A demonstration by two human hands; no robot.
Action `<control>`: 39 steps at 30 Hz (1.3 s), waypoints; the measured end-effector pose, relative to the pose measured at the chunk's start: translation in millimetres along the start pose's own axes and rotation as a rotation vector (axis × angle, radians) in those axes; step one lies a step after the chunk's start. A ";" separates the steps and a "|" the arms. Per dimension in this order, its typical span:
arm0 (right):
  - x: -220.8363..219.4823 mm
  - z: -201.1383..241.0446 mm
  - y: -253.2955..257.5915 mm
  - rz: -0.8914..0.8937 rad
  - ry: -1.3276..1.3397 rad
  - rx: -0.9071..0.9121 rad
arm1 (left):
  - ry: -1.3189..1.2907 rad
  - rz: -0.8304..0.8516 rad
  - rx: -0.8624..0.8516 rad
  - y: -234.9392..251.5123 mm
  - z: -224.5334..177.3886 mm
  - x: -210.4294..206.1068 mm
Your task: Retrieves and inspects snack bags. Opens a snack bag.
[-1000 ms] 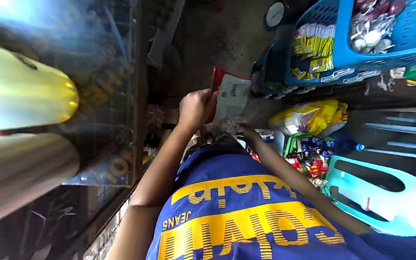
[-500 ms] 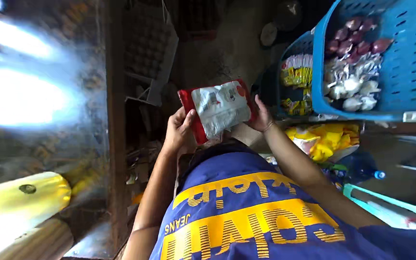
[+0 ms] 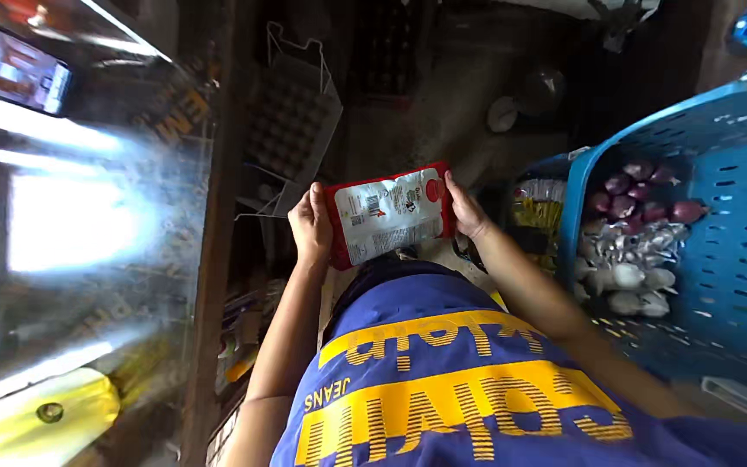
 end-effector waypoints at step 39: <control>-136.3 276.1 164.8 0.525 -0.327 0.368 | -0.096 -0.463 -0.469 169.2 -114.3 -12.3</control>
Point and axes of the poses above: each hand's wrist, its own y-axis towards the middle knuckle, its own x-axis out of the back of the hand, z = x × y, the point moved 10 cm from there along y, towards the middle knuckle, and after that the axes turned 10 degrees about y, right-handed, at the moved point
